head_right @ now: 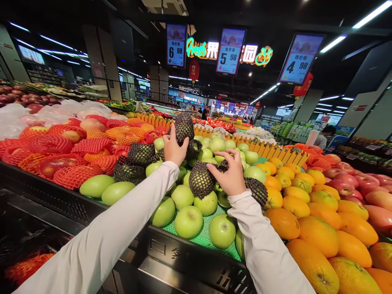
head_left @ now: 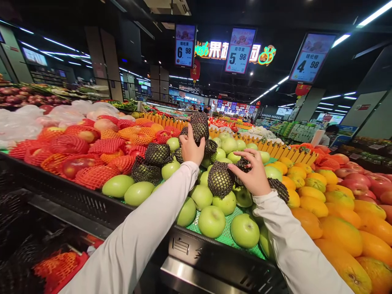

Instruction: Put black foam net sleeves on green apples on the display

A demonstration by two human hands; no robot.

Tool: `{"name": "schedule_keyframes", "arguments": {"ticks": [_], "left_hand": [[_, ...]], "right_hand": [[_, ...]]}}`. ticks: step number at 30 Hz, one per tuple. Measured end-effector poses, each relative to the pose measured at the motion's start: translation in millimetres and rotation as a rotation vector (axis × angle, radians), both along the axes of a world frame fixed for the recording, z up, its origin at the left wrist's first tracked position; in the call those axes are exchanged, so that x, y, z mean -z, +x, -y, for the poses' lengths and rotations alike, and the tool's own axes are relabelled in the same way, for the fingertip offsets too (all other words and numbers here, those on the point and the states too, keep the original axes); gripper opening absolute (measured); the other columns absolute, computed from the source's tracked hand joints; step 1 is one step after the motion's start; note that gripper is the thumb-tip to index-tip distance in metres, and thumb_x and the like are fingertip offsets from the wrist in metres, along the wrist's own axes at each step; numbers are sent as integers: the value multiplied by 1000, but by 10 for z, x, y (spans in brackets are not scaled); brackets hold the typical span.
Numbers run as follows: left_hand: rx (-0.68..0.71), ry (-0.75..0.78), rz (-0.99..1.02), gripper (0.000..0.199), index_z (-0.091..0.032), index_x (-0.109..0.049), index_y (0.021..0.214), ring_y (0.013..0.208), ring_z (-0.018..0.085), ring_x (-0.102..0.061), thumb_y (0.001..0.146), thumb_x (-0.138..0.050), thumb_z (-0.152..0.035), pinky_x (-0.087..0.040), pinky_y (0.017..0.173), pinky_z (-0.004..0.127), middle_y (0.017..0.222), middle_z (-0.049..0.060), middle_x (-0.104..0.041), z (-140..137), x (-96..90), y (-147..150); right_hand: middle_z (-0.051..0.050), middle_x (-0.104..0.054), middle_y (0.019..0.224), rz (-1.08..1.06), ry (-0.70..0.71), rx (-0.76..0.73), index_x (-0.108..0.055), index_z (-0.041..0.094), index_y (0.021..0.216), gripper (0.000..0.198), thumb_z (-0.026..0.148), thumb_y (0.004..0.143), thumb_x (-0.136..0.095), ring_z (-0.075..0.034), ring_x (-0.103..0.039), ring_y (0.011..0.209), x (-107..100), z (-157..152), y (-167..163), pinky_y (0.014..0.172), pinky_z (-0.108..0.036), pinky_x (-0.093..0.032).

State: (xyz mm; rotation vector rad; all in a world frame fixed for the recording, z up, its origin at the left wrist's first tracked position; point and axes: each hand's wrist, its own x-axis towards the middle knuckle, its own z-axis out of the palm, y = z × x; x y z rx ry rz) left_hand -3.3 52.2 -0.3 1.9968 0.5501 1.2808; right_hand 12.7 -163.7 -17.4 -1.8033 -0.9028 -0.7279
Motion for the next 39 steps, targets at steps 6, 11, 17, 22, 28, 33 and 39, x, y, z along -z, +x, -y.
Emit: {"name": "schedule_keyframes", "arguments": {"ticks": [6, 11, 17, 22, 28, 33, 39], "left_hand": [[4, 100, 56, 62, -15, -40, 150, 131, 30, -48, 90, -56, -22, -36, 119, 45, 130, 17, -45, -9, 12, 24], [58, 166, -10, 64, -16, -39, 153, 134, 32, -45, 92, -55, -23, -35, 120, 46, 138, 18, -41, -13, 24, 33], [198, 269, -244, 49, -15, -56, 141, 145, 37, -35, 96, -47, -34, -31, 123, 54, 159, 16, -38, 1, 87, 88], [197, 285, -265, 54, -13, -53, 144, 144, 35, -38, 99, -40, -40, -33, 122, 54, 157, 13, -45, 3, 111, 99], [141, 286, -269, 60, -9, -43, 151, 145, 34, -38, 100, -38, -41, -33, 122, 53, 160, 16, -40, 71, 117, 95], [162, 393, -362, 56, -11, -53, 143, 137, 36, -49, 101, -38, -44, -39, 117, 52, 151, 16, -51, 35, -289, -277], [19, 430, -250, 54, -18, -64, 119, 110, 25, -63, 95, -39, -59, -49, 104, 44, 124, 7, -67, -643, -422, -1622]], "right_hand": [[-13, -50, 127, -1, -7, 0, -75, 25, 109, 41, 47, 74, -77, -30, -54, 122, -6, 8, 2, 106, -52, -45], [-13, -50, 126, 11, -9, -1, -75, 23, 109, 41, 47, 76, -77, -31, -54, 124, -4, 10, 5, 106, -52, -45], [-14, -50, 128, 4, -19, 14, -75, 25, 110, 40, 46, 76, -77, -31, -53, 124, -2, 11, 7, 103, -51, -47], [-14, -52, 127, -14, -37, -1, -75, 24, 110, 42, 47, 76, -77, -31, -54, 122, 9, 13, 24, 104, -52, -45], [-9, -67, 111, 41, -210, -88, -75, 22, 104, 34, 44, 79, -75, -28, -60, 108, 11, 10, 43, 103, -50, -45], [-8, -72, 104, 7, -224, -169, -74, 19, 101, 31, 43, 83, -71, -24, -65, 96, -25, 24, 46, 91, -43, -51], [-7, -76, 99, 10, -252, -194, -74, 19, 94, 22, 37, 82, -71, -25, -70, 94, -19, 29, 77, 90, -42, -53]]}}
